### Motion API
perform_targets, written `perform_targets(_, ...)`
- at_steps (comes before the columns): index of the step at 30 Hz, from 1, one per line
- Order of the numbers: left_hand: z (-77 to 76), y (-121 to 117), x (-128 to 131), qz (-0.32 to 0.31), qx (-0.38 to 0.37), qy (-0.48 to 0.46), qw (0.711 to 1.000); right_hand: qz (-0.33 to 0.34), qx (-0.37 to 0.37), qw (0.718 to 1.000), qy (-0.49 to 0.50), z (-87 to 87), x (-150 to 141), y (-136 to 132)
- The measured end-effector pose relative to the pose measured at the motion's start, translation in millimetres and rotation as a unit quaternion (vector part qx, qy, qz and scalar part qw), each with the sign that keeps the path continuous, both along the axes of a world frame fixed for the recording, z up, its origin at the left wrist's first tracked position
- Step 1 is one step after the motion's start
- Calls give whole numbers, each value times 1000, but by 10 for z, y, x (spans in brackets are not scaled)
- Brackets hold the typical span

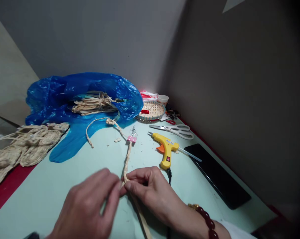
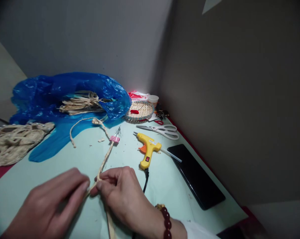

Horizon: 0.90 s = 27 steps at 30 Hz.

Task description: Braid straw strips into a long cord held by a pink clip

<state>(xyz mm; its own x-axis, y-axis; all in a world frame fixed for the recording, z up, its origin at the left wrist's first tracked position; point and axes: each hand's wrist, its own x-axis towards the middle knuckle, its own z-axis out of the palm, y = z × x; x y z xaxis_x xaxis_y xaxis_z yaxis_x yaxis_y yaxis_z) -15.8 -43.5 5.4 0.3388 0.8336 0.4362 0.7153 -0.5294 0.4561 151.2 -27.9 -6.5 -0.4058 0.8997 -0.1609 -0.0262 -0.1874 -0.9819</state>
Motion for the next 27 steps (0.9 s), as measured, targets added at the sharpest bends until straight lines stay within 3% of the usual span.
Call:
perform_targets(2, 90, 105, -30, 11, -235, -91, 968, 14, 2, 1000, 26, 36, 8, 2)
perform_targets(4, 114, 150, -21, -22, -435, -206, 876, 25, 11, 999, 32, 76, 19, 3)
perform_targets(6, 85, 144, 6, -33, -539, -306, 784, 19, 18, 1000, 2, 112, 32, 1)
perform_targets(8, 37, 118, 28, -10, -563, -360, 744, 3, 13, 999, -39, 139, 46, -6)
perform_targets(13, -19, 110, 27, 10, -566, -363, 740, 12, 0, 997, -70, 151, 61, -23)
perform_targets(18, 22, 150, 44, -3, -544, -347, 764, 42, 20, 992, -115, 141, 72, -11)
perform_targets(22, 60, 159, 55, 11, -537, -358, 763, 71, 116, 965, -222, 237, 151, -7)
perform_targets(27, 98, 155, 31, 26, -524, -304, 795, 77, 238, 908, -335, 377, 223, -78)
